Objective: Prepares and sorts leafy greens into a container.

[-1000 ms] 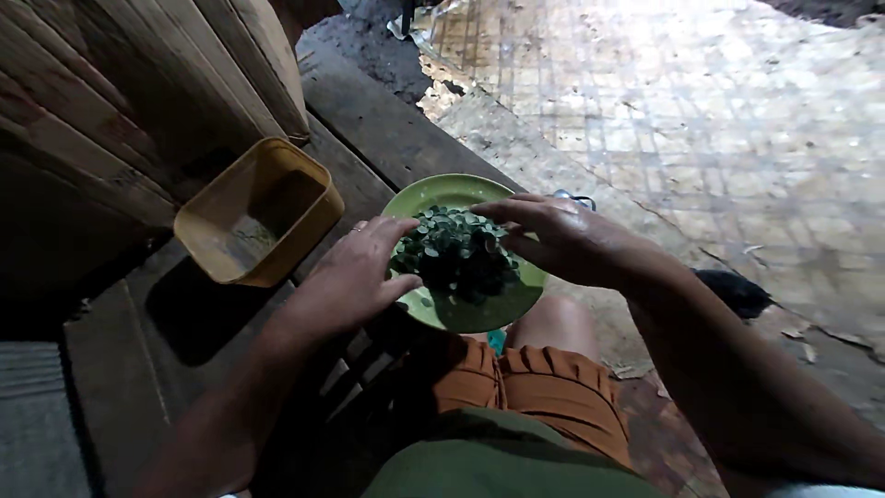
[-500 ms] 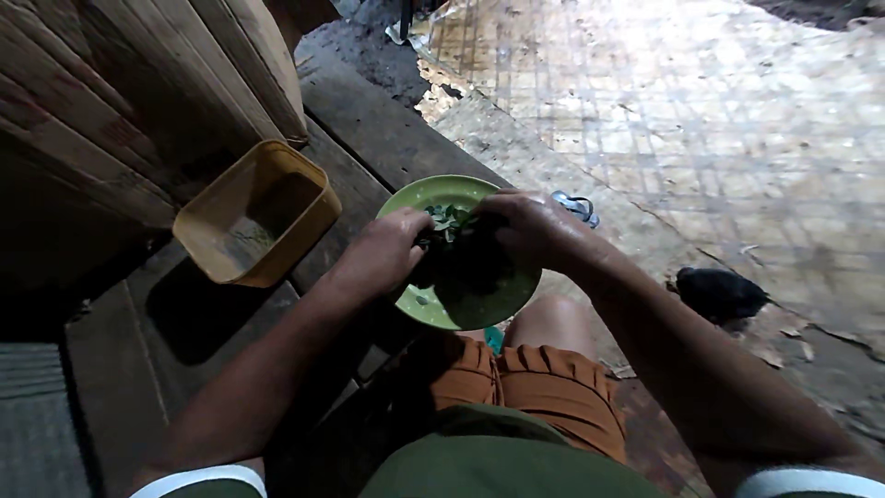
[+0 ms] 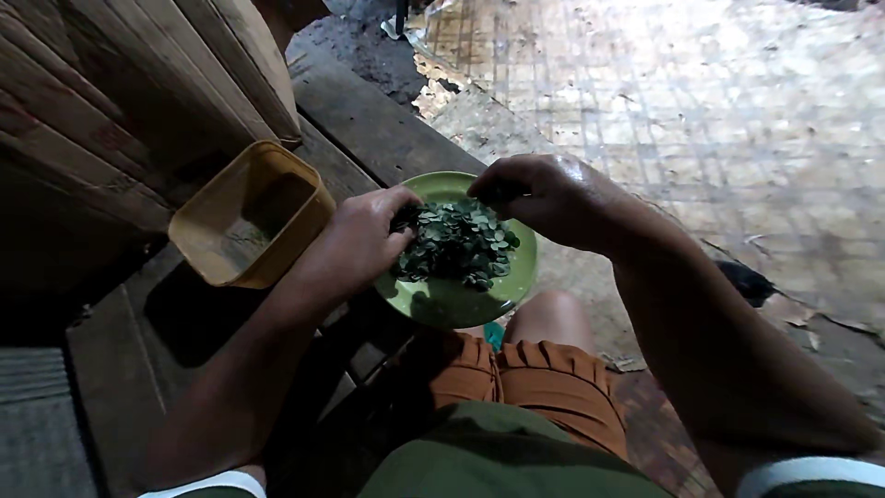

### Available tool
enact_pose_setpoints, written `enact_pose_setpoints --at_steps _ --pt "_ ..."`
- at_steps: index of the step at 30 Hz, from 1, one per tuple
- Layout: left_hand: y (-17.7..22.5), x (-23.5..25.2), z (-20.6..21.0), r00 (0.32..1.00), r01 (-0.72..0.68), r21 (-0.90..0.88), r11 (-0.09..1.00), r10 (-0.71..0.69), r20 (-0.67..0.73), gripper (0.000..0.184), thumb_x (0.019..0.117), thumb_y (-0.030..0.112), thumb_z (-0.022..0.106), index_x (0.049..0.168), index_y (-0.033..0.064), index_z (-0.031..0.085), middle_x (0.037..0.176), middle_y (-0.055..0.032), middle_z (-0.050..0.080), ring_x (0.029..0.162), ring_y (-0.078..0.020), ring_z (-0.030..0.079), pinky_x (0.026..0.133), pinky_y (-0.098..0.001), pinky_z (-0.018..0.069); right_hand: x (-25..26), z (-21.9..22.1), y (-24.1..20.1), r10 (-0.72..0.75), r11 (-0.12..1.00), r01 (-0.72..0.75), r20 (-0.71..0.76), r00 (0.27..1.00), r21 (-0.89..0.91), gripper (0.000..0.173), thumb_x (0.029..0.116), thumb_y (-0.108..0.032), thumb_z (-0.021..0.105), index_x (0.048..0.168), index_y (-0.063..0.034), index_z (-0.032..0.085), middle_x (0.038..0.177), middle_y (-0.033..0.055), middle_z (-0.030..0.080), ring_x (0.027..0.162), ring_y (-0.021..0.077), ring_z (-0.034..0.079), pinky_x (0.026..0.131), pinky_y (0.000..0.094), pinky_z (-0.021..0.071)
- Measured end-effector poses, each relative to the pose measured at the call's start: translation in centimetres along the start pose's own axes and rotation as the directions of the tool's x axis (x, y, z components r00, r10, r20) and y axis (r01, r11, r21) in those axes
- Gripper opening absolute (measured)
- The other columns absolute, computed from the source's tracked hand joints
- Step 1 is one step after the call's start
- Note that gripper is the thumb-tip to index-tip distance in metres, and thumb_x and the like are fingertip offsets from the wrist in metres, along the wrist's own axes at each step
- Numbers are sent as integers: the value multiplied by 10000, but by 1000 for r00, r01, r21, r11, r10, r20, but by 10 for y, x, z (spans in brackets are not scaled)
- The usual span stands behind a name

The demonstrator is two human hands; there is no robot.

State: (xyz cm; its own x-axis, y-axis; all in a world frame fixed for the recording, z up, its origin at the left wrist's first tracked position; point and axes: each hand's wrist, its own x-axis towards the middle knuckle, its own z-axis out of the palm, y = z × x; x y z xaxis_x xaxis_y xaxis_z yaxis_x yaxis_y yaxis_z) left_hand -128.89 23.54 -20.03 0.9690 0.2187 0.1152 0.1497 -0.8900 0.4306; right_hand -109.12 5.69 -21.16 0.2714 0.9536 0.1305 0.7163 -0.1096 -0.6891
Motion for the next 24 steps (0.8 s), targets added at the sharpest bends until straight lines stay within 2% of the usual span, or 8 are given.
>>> enact_pose_setpoints --at_steps 4,6,11,14,17,20,24 --pt "1 -7 0 1000 -7 31 999 6 17 233 986 88 630 1210 89 693 1088 -78 722 975 -160 698 882 -374 570 -3 2 0 -18 1000 18 3 1000 2 200 978 -35 616 1120 -139 713 978 -1 702 824 68 656 768 268 560" --pt "0 -10 2 1000 -2 44 999 0 29 237 990 98 623 1216 99 695 1103 -73 721 1000 -169 699 898 -395 571 -4 5 -2 -24 998 24 4 1000 -51 194 985 -54 620 1123 -148 718 994 1 699 850 72 652 791 277 555" --pt "2 -17 11 996 -19 17 1000 17 82 231 976 63 653 1203 41 689 1104 -129 710 1010 -228 698 909 -418 567 -8 15 -15 -39 990 43 33 999 -132 241 960 -8 611 1140 -120 727 1012 57 706 894 157 667 821 375 552" --pt "2 -21 13 984 -16 -6 1000 17 177 350 970 168 704 1301 61 660 1187 -128 686 1039 -228 687 902 -417 575 -12 22 -15 -49 990 55 48 998 -128 267 971 -33 631 1217 -103 706 1087 82 713 960 189 683 871 394 559" --pt "2 -22 9 974 -21 36 999 13 227 418 965 283 713 1355 145 645 1268 -71 668 1070 -225 686 883 -481 580 -15 23 -16 -36 994 43 62 997 -103 322 971 -38 642 1286 -93 680 1169 110 705 1033 219 692 908 402 566" --pt "2 -15 6 984 -53 64 997 41 176 318 984 268 683 1286 169 688 1233 -55 680 991 -231 693 817 -504 580 -20 25 -11 -88 992 90 29 996 -90 339 974 -31 610 1300 -98 674 1163 111 701 1008 211 687 885 398 565" --pt "1 2 13 992 -42 83 996 31 124 230 1014 174 625 1213 98 711 1144 -110 701 999 -277 697 853 -523 573 -25 28 -8 -118 991 115 -29 993 -71 378 970 -5 578 1323 -109 663 1201 112 688 975 192 696 855 374 586"
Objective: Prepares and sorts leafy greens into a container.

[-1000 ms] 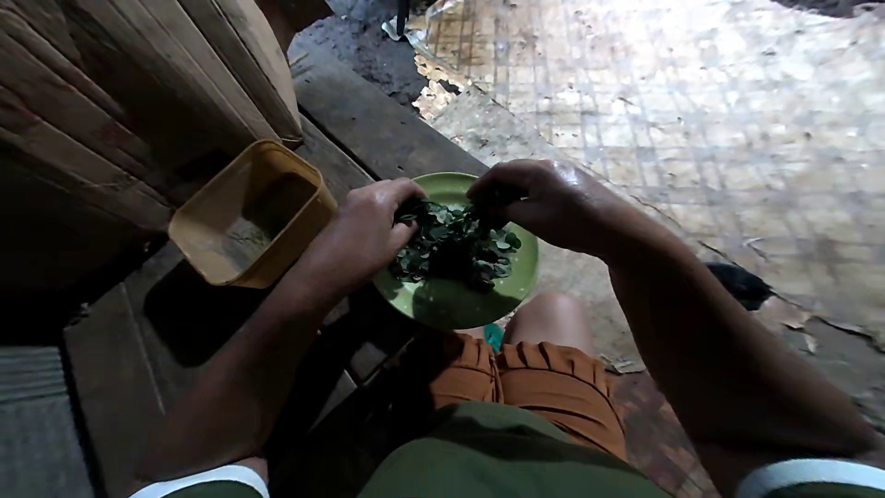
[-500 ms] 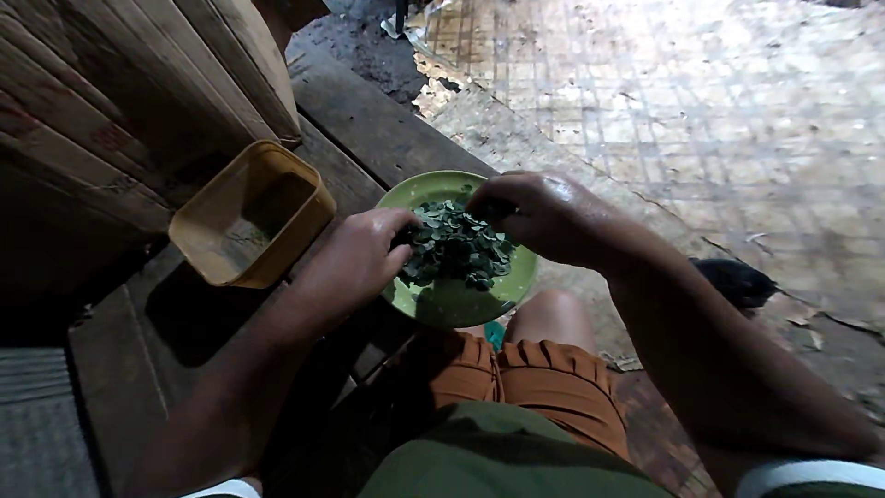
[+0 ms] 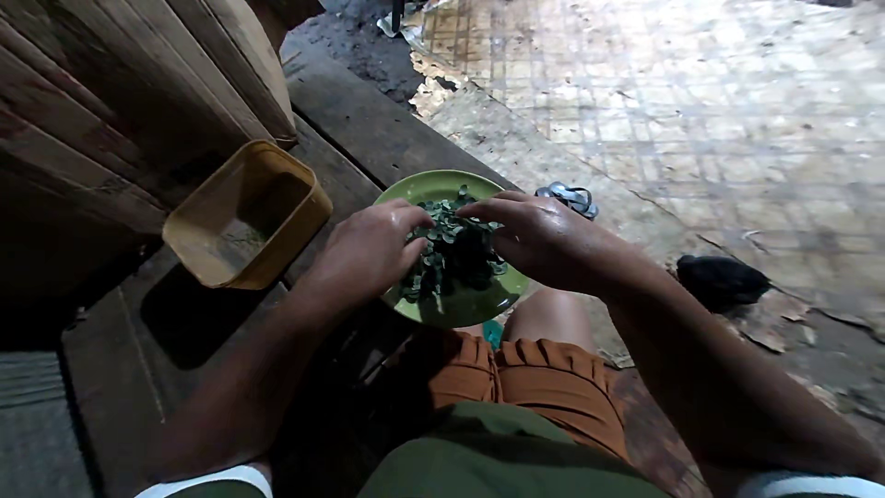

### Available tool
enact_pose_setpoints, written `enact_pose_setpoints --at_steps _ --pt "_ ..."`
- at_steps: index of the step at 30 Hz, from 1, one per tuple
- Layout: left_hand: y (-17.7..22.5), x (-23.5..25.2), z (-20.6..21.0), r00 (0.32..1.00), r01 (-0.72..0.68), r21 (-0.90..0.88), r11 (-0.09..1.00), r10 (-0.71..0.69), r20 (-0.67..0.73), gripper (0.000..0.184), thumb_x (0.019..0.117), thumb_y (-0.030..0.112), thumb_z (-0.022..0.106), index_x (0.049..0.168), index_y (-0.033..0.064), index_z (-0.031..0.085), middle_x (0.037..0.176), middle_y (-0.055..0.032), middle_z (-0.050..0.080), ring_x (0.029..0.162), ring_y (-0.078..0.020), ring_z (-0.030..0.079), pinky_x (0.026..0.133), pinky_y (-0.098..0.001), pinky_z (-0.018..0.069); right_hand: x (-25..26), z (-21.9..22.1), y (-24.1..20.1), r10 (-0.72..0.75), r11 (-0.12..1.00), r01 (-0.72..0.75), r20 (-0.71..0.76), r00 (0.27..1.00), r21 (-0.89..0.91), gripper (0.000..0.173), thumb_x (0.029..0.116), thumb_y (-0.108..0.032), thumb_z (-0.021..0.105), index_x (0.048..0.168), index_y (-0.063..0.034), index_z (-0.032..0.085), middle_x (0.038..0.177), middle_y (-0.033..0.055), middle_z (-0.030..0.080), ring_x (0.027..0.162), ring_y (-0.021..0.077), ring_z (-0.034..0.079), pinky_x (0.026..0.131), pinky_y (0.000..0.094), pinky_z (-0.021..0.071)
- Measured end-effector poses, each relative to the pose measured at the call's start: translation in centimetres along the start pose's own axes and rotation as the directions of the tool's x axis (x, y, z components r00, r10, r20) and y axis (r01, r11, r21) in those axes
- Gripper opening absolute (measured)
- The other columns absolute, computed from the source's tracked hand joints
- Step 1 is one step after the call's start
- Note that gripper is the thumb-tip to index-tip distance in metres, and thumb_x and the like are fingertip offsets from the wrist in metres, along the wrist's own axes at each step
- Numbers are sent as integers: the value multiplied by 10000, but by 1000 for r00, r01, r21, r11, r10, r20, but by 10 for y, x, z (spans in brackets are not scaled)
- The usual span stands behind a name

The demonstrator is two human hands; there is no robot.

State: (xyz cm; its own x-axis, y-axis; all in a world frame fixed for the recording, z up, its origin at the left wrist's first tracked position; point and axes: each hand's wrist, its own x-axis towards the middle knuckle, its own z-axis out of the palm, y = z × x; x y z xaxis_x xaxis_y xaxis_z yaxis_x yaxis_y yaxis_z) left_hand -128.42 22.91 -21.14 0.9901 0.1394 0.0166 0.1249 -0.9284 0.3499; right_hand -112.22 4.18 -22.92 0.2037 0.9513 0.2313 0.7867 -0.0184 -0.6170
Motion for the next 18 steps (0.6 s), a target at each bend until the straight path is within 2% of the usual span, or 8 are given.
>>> enact_pose_setpoints --at_steps 2,4,5,7,10,12,14,18 --pt "3 10 6 999 23 0 1000 -23 31 279 1001 194 655 1248 70 693 1181 -145 696 1080 -319 685 905 -560 554 -3 -1 5 15 1000 -15 -42 999 -10 384 975 -17 567 1330 -128 664 1204 95 689 1023 178 688 880 362 581" --pt "8 19 12 991 59 9 998 -60 122 425 965 238 715 1345 64 634 1287 -174 653 1187 -358 634 965 -586 514 -7 -3 10 68 998 -67 -106 992 20 369 984 -31 580 1332 -127 660 1223 92 691 1065 177 684 905 371 572" --pt "10 24 15 980 93 26 995 -96 177 493 953 273 738 1388 85 603 1335 -166 624 1239 -363 597 989 -592 493 -10 -4 12 99 995 -94 -135 986 45 357 993 -36 582 1332 -123 650 1245 87 684 1080 164 689 914 357 582" --pt "9 30 20 967 124 47 991 -131 216 499 948 268 742 1401 112 600 1355 -152 611 1273 -366 567 998 -588 487 -17 -6 13 166 983 -146 -188 968 114 362 994 -12 567 1335 -111 637 1252 78 681 1061 145 705 891 342 610" --pt "2 32 25 989 77 6 997 -77 127 279 958 104 691 1231 46 682 1198 -193 660 1119 -379 652 918 -577 540 -30 -5 16 264 942 -198 -231 936 272 353 991 -19 574 1332 -92 628 1226 55 701 1014 96 715 873 289 609" --pt "-3 32 26 996 41 -16 999 -40 81 213 955 57 673 1164 24 701 1122 -194 678 1054 -355 676 912 -549 551 -36 -1 22 312 896 -203 -233 921 396 342 990 -18 553 1322 -64 622 1219 63 695 1016 107 716 874 292 616" --pt "-3 31 21 1000 9 -40 999 -8 26 198 960 44 660 1148 7 709 1096 -190 693 1042 -335 683 928 -521 548 -40 4 26 360 854 -222 -227 905 470 332 990 -14 532 1304 -52 631 1210 71 696 1018 124 721 872 306 624" --pt "4 28 5 996 -41 -64 997 35 -87 181 978 65 642 1133 11 717 1092 -171 714 1046 -293 693 945 -479 543 -40 8 25 374 855 -235 -233 898 463 302 1011 -13 525 1288 -50 640 1205 68 707 1010 116 729 879 305 627"
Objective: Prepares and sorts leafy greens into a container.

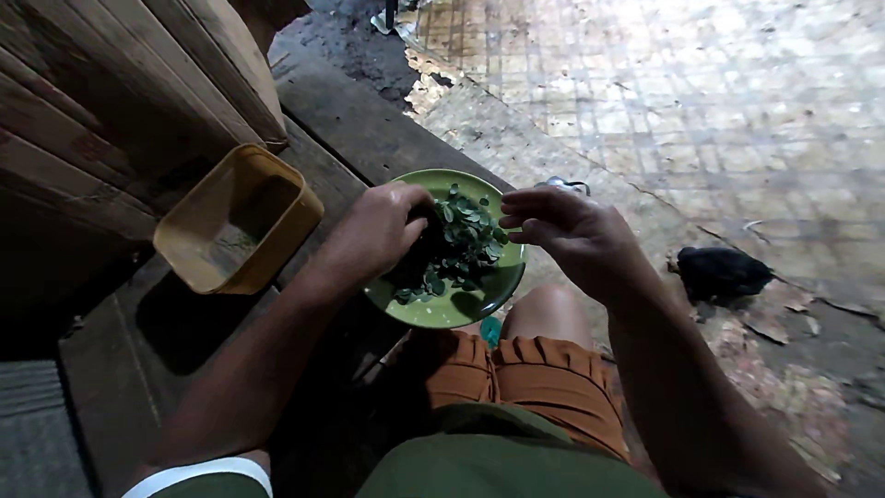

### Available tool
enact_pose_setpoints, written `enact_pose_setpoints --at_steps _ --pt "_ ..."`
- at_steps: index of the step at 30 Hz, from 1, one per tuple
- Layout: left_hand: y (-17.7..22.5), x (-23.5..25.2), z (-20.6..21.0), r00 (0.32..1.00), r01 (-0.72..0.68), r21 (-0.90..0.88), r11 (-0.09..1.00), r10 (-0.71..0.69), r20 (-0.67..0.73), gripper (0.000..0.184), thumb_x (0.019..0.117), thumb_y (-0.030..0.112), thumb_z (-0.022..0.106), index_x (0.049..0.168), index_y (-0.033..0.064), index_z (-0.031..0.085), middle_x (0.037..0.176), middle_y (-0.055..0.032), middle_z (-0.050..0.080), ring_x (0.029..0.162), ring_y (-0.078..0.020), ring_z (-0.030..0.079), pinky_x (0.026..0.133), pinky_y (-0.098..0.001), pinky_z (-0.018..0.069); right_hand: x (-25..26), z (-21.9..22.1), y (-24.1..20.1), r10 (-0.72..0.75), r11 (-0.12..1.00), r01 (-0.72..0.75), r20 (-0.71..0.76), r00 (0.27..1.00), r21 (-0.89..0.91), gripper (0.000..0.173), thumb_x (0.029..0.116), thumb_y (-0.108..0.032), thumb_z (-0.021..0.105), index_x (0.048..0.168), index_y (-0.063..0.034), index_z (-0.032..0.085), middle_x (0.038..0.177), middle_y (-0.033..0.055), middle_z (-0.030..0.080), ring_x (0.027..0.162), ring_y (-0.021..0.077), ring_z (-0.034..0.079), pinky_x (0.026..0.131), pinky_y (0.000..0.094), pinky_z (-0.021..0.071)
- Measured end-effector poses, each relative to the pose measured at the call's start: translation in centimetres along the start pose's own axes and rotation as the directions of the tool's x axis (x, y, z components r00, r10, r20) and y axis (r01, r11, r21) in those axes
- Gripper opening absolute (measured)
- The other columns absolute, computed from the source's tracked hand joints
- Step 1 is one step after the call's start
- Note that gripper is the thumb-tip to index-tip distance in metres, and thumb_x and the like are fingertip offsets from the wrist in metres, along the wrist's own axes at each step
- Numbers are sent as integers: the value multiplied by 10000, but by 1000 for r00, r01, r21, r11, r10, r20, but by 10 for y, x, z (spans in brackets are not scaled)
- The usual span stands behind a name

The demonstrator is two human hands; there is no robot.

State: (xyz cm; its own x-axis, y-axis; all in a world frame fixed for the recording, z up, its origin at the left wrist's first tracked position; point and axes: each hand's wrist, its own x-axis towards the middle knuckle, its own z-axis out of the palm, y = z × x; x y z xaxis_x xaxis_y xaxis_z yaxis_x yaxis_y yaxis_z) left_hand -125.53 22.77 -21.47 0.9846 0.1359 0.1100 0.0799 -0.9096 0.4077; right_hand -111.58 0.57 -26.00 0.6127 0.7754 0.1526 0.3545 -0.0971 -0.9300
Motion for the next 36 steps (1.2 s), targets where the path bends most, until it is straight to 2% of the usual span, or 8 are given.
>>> enact_pose_setpoints --at_steps 5,17,20,23,25,28,31,36 --pt "11 -2 -18 999 32 0 999 -32 -38 175 1027 155 606 1146 92 718 1023 -70 736 912 -155 703 851 -382 567 6 6 -7 -157 982 153 -36 987 -108 257 1016 -46 564 1254 -50 661 1138 59 735 974 82 732 871 267 618" --pt "23 -9 -25 999 19 3 1000 -19 -45 260 1028 103 578 1261 98 695 1081 -71 736 911 -103 699 848 -283 564 13 19 -14 -316 911 314 35 948 -267 341 991 3 521 1287 -79 670 1202 62 711 1027 90 715 918 266 598" --pt "21 -13 -24 999 0 29 1000 1 -51 256 1018 96 585 1238 115 714 1105 -72 721 936 -132 695 855 -321 568 15 26 -13 -362 874 339 -1 932 -347 308 1000 -35 562 1281 -80 681 1164 94 704 968 117 708 854 269 596" --pt "16 -21 -23 999 -29 74 997 30 -17 225 994 101 620 1186 140 729 1246 -59 680 1077 -168 685 909 -382 581 14 28 -13 -324 903 321 35 945 -285 348 952 -8 642 1292 -73 670 1263 122 656 1077 171 699 909 317 608" --pt "12 -29 -19 998 -57 121 991 56 15 185 975 167 666 1145 153 739 1234 -56 666 1122 -219 655 924 -448 564 14 27 -8 -333 905 336 56 941 -262 373 926 -13 671 1294 -78 670 1293 108 656 1146 186 673 958 335 591" --pt "12 -42 -4 996 -76 202 976 63 70 273 929 281 741 1154 127 731 1192 -99 666 1101 -306 644 884 -516 557 13 25 -3 -360 885 360 55 931 -296 357 943 -78 675 1301 -83 675 1297 104 663 1170 196 657 988 363 561" --pt "12 -45 18 995 -60 246 967 38 91 368 896 262 785 1204 82 694 1167 -147 669 1078 -354 654 874 -542 550 9 26 1 -381 875 367 20 925 -317 316 952 -109 661 1263 -72 695 1275 101 674 1187 181 646 1001 342 544" --pt "2 -40 26 991 -104 207 973 119 -60 148 942 81 688 1086 55 710 998 -127 711 940 -311 710 798 -502 589 3 28 8 -395 879 357 -65 916 -315 258 966 -113 644 1207 -54 715 1205 87 704 1125 149 667 974 306 551"
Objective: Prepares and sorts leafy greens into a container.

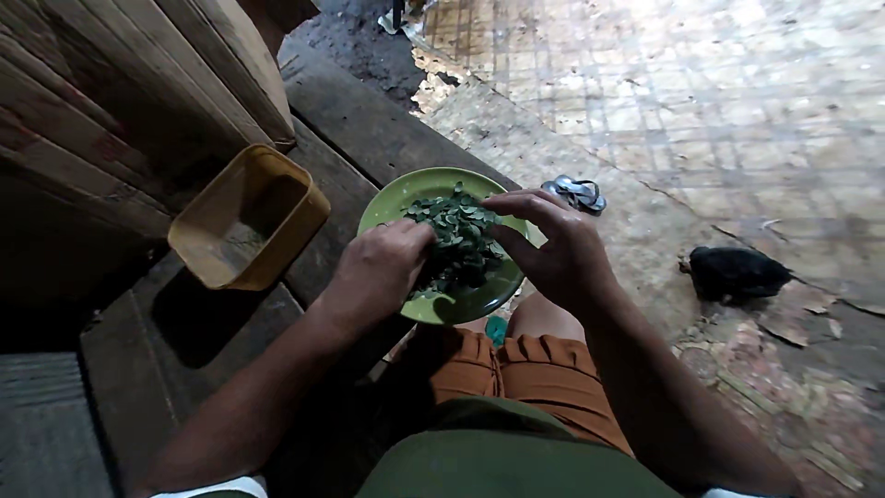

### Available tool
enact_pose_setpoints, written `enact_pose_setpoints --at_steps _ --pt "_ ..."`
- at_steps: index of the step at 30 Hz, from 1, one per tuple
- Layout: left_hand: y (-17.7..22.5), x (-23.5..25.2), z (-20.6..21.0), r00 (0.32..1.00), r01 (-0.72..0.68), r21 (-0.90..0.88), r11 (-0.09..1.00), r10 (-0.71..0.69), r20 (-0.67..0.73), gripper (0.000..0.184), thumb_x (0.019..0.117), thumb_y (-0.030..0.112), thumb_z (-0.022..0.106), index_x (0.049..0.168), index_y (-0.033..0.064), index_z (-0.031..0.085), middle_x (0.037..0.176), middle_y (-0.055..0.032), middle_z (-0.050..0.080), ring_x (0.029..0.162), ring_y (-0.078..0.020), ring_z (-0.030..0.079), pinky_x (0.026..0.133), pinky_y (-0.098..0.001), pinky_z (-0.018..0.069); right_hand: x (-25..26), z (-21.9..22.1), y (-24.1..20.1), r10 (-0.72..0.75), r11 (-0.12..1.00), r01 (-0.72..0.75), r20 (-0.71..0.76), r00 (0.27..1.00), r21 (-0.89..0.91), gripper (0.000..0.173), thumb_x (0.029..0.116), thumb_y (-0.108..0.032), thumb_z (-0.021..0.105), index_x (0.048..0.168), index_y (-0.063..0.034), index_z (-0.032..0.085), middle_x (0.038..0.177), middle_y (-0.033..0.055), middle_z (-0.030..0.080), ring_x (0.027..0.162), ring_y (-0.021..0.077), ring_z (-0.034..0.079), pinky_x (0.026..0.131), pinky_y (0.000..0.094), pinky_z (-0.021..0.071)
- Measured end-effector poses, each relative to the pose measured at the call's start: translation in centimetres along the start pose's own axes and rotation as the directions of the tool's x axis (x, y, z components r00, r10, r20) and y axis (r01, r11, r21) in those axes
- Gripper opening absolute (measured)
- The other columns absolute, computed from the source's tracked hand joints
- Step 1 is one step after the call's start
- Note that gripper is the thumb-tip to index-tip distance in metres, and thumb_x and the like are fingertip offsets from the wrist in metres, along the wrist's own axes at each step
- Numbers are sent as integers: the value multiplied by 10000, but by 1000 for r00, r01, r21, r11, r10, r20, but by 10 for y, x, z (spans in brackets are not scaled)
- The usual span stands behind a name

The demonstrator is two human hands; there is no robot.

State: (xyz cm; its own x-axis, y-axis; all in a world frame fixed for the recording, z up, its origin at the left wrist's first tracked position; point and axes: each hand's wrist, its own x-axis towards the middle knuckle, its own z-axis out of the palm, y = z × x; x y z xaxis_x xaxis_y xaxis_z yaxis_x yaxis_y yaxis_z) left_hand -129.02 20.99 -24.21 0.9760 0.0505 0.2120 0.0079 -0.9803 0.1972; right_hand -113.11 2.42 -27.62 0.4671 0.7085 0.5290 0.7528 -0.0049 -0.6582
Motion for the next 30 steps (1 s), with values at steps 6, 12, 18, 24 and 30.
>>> enact_pose_setpoints --at_steps 6,12,18,24,30 --pt "-2 11 -39 989 87 -312 946 -119 -84 125 985 116 628 1070 80 713 990 -26 709 862 -50 669 785 -228 566 -3 -4 -2 67 997 -66 -45 997 34 241 968 -107 640 1187 -57 725 1149 77 713 1092 126 671 967 293 550" --pt "-6 18 -40 972 192 -499 845 -234 -22 89 978 141 663 1046 105 708 906 45 704 798 19 649 742 -165 543 -1 -1 -5 63 982 -55 -40 997 178 230 985 -137 620 1155 -24 726 1118 63 713 1034 81 678 945 259 559" --pt "-3 15 -28 963 235 -536 811 -268 18 80 973 120 662 1034 109 713 898 42 705 783 11 652 732 -181 553 14 5 -17 74 989 -76 20 997 130 255 996 -271 634 1150 -103 749 1160 40 701 1120 150 636 971 368 523" --pt "-5 9 -19 962 246 -536 808 -272 31 269 963 176 695 1226 123 694 1179 -13 697 1005 -66 682 846 -258 587 19 11 -13 90 986 -102 90 992 135 146 982 -169 655 1060 -81 742 1037 45 701 990 116 657 889 321 543" --pt "-4 13 -11 988 114 -665 738 -156 -3 586 903 187 767 1439 67 563 1414 -63 598 1283 -108 569 1089 -308 473 17 7 -10 131 971 -151 112 985 186 174 992 -212 653 1058 -74 735 1042 42 698 1016 99 653 913 311 540"
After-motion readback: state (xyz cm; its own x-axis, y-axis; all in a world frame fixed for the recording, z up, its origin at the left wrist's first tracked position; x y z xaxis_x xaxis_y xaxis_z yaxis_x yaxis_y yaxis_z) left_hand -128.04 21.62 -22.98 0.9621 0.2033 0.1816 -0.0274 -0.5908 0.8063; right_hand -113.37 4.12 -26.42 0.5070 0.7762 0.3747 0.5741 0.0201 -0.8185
